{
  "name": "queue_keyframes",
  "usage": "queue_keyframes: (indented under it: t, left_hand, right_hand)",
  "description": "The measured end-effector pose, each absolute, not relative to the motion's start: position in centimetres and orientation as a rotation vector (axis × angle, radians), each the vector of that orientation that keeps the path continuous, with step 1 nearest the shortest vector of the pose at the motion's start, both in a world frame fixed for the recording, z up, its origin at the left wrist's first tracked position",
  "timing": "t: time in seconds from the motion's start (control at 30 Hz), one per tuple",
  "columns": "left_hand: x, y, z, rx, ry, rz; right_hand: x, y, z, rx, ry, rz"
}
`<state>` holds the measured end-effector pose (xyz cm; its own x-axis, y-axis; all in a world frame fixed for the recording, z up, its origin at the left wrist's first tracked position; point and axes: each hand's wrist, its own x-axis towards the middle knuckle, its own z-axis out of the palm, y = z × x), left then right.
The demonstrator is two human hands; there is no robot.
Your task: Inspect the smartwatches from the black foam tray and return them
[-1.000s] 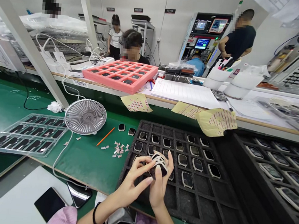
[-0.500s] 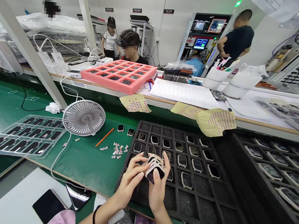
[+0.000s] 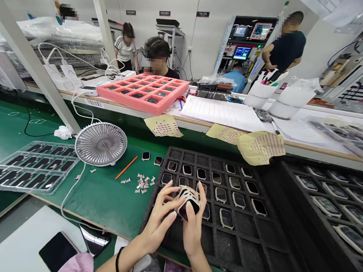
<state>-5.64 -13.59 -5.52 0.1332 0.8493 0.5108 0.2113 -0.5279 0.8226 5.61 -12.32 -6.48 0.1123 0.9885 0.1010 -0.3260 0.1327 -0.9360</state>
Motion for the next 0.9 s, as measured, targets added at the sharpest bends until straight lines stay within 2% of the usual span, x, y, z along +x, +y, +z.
queue_keyframes:
  t: [0.33,0.57,0.77,0.83,0.9]
  left_hand:
    - [-5.3,-13.6,-6.4,1.749,0.985,1.487]
    - [-6.5,-12.3,-4.7,2.245,1.099,1.091]
    - [-5.3,-11.3,-6.0,2.438,1.232,1.136]
    - [-5.4,-11.2,-6.2,2.435,1.238,1.161]
    - [-5.9,-11.0,-6.0,2.384,1.239,1.207]
  right_hand:
    - [5.8,-12.4,-5.8,-0.918,-1.053,1.209]
    - [8.1,-11.1,-4.5,-1.077,-1.458,1.108]
    - [7.2,-11.8,-5.3,-1.139,-1.556,1.011]
    - [7.6,-11.7,-5.1,-1.11,-1.557,1.112]
    - [8.6,-11.1,-4.6,-1.023,-1.516,1.349]
